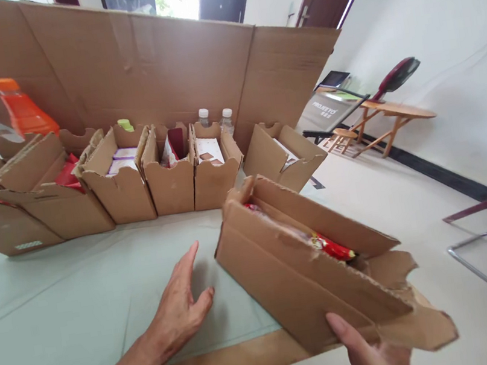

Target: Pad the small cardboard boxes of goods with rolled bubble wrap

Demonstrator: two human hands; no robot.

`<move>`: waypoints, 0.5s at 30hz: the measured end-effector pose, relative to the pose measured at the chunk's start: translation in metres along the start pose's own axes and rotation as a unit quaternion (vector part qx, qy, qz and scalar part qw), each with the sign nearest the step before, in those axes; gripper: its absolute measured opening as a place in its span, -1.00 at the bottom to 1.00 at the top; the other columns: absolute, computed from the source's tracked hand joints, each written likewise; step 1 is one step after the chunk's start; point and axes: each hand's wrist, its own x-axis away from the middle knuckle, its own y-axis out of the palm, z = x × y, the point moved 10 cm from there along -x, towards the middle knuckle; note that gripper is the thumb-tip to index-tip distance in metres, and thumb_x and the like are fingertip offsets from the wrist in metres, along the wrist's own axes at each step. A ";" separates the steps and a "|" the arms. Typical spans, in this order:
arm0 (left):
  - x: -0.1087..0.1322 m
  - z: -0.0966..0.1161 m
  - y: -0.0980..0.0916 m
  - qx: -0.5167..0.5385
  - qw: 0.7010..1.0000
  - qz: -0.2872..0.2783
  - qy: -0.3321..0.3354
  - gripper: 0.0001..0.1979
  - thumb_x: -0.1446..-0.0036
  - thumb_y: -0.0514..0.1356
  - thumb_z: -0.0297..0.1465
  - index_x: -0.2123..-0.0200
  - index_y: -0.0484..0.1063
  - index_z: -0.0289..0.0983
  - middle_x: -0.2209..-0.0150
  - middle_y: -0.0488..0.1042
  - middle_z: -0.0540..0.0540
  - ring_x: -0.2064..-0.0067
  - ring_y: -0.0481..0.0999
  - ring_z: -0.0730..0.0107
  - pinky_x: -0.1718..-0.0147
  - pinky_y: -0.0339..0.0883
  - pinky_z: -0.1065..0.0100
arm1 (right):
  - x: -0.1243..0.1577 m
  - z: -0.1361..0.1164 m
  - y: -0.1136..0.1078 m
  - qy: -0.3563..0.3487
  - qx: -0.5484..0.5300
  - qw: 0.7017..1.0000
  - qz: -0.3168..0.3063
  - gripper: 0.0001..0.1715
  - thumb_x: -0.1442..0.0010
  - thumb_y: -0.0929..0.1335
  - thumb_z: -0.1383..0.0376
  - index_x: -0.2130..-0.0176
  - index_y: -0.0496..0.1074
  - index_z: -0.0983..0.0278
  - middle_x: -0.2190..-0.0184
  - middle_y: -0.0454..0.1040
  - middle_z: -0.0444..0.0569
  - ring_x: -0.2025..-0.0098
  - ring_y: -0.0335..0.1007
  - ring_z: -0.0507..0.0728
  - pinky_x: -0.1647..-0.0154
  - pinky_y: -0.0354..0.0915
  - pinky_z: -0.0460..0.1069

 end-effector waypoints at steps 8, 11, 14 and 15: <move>0.002 -0.016 0.015 -0.058 0.997 0.013 0.051 -0.26 -0.17 0.18 -0.50 -0.42 0.18 -0.21 -0.40 0.29 -0.31 -0.40 0.30 -0.11 -0.31 0.29 -0.20 | -0.028 -0.064 0.027 -0.070 -0.049 0.992 0.090 0.20 -0.03 0.58 0.03 -0.43 0.06 0.27 -0.30 0.31 0.25 -0.33 0.30 0.41 -0.35 0.17 0.45; 0.003 -0.017 0.017 -0.062 0.996 0.011 0.058 -0.26 -0.15 0.18 -0.51 -0.41 0.21 -0.19 -0.39 0.31 -0.30 -0.40 0.31 -0.12 -0.33 0.25 -0.23 | -0.026 -0.067 0.046 -0.069 -0.040 0.993 0.084 0.21 -0.07 0.57 0.04 -0.45 -0.01 0.29 -0.37 0.21 0.27 -0.38 0.23 0.39 -0.40 0.10 0.44; 0.006 -0.014 0.017 -0.062 0.996 0.008 0.060 -0.27 -0.16 0.18 -0.51 -0.41 0.21 -0.20 -0.39 0.30 -0.32 -0.41 0.29 -0.15 -0.32 0.26 -0.25 | -0.021 -0.065 0.060 -0.058 -0.020 0.995 0.078 0.30 -0.05 0.57 0.03 -0.47 -0.10 0.30 -0.44 0.07 0.32 -0.45 0.09 0.41 -0.43 0.03 0.44; 0.006 -0.010 0.014 -0.062 0.996 0.015 0.061 -0.28 -0.17 0.17 -0.50 -0.41 0.22 -0.20 -0.39 0.30 -0.33 -0.40 0.30 -0.17 -0.30 0.30 -0.25 | -0.020 -0.064 0.064 -0.056 -0.013 0.996 0.074 0.34 -0.04 0.58 0.01 -0.48 -0.13 0.30 -0.46 0.02 0.33 -0.48 0.04 0.41 -0.45 0.00 0.43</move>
